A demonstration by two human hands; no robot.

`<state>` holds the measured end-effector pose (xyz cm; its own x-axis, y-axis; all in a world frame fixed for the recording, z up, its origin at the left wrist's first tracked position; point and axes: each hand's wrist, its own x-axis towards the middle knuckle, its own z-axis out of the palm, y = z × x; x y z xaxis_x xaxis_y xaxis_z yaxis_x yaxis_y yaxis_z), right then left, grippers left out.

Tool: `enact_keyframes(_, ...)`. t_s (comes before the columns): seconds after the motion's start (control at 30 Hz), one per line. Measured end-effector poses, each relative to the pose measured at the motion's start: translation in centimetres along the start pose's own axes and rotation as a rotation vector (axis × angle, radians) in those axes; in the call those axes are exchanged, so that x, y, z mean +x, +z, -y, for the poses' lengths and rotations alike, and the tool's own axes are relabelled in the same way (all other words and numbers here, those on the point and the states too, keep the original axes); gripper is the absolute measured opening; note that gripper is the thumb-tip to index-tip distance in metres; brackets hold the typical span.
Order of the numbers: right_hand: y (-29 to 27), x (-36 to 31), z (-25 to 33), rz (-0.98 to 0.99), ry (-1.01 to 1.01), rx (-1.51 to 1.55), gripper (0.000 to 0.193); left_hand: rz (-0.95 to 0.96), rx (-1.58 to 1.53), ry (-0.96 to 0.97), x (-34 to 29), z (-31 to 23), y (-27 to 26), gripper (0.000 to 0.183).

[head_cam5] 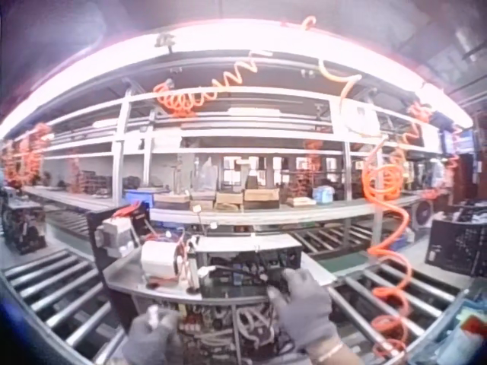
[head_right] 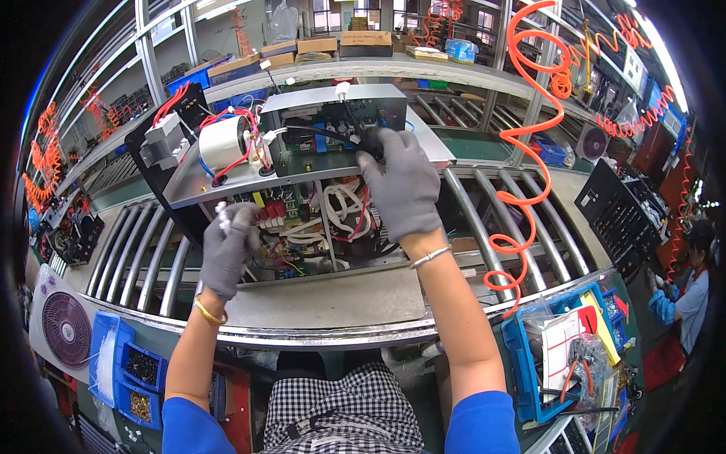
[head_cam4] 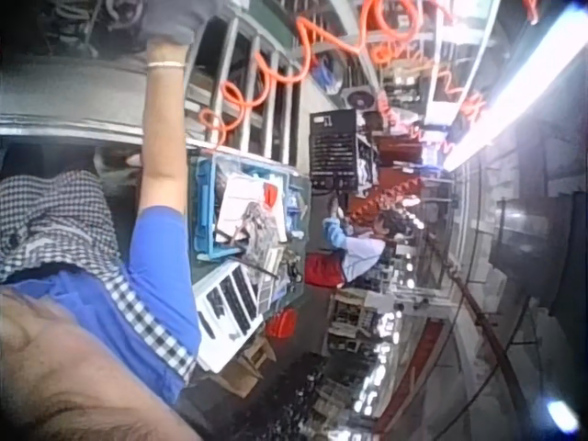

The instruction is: The person assembles an electronic device on a factory workbench. They connect various wires to a circuit board, secure them with zip ties, and organize the internal components within a metal casing.

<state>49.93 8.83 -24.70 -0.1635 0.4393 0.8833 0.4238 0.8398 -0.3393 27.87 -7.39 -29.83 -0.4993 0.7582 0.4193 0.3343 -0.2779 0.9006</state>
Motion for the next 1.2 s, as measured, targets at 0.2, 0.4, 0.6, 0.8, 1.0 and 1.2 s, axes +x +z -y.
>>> enact_keyframes(0.2,0.5,0.8,-0.2,0.17,0.097,-0.109,0.026,0.169,0.101,0.287,5.0,-3.4,6.2,0.032)
enact_keyframes(0.4,0.6,0.8,-1.9,0.108,0.021,0.062,0.02,0.229,0.134,0.198,7.7,-5.2,10.7,0.041)
enact_keyframes(0.6,-0.4,0.5,-2.8,0.141,-0.126,0.088,0.016,0.261,-0.034,0.258,7.4,-3.5,11.4,0.027)
enact_keyframes(0.8,-1.2,0.4,-3.1,0.197,-0.036,0.139,0.014,0.491,0.029,0.41,5.4,-2.2,9.4,0.043)
enact_keyframes(1.0,-0.8,1.2,-2.2,0.32,0.212,-0.016,0.025,0.38,0.46,0.638,3.7,0.1,10.6,0.054)
enact_keyframes(1.2,-0.1,1.9,-3.7,0.508,0.578,0.678,0.043,0.442,0.509,0.663,4.0,1.3,9.9,0.06)
